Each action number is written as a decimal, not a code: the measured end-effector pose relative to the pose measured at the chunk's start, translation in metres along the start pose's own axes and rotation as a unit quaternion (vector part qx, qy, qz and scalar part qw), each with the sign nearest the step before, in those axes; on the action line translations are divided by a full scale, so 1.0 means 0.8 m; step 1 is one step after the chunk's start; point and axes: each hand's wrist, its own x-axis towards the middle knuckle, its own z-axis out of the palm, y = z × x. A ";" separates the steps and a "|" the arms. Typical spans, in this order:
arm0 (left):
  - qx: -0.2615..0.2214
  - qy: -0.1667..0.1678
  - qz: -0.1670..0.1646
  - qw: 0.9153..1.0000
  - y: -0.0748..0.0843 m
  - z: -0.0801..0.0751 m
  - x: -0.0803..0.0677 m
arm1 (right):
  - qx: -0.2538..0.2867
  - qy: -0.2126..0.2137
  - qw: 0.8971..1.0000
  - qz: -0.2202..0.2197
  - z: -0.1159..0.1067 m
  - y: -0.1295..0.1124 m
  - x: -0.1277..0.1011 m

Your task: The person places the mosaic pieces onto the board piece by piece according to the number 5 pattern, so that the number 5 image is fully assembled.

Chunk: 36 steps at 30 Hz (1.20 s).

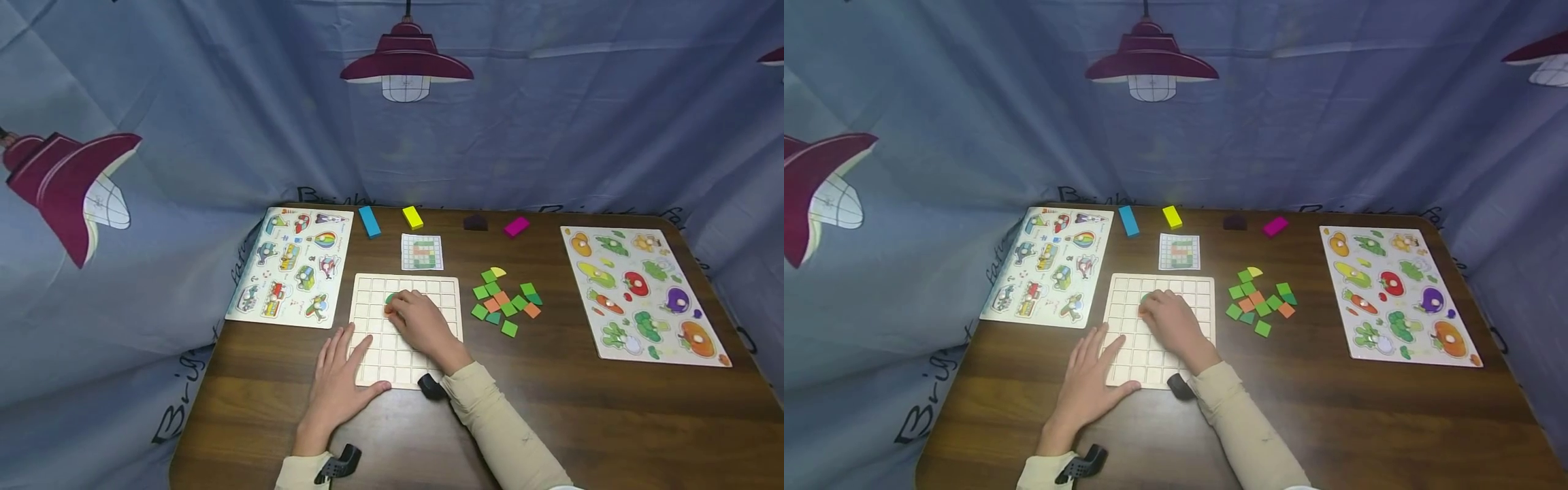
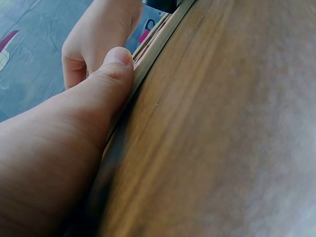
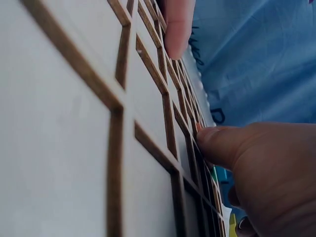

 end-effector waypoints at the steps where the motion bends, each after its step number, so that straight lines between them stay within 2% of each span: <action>1: 0.000 0.000 0.000 1.000 0.000 0.000 0.000 | -0.001 0.001 1.000 -0.001 0.001 0.000 0.000; 11: 0.000 -0.008 -0.002 1.000 0.003 -0.003 -0.001 | -0.032 0.007 0.999 -0.012 -0.003 0.002 -0.006; 16: 0.006 -0.011 -0.004 1.000 0.005 -0.001 0.001 | -0.026 -0.004 1.000 -0.005 -0.013 0.006 -0.014; 20: 0.003 -0.015 -0.004 1.000 0.006 0.001 0.001 | -0.016 0.001 1.000 0.012 -0.028 0.022 -0.031; 24: -0.002 -0.013 -0.008 1.000 0.007 0.002 0.000 | -0.002 0.043 0.998 0.049 -0.050 0.058 -0.062; 27: -0.003 -0.009 -0.010 1.000 0.006 0.003 -0.001 | 0.006 0.093 0.992 0.090 -0.068 0.097 -0.093; 31: 0.002 0.005 -0.005 1.000 0.003 0.004 -0.003 | -0.001 0.148 0.976 0.158 -0.086 0.146 -0.136; 36: 0.003 0.022 0.009 1.000 0.000 0.004 -0.001 | -0.012 0.194 0.953 0.231 -0.095 0.180 -0.179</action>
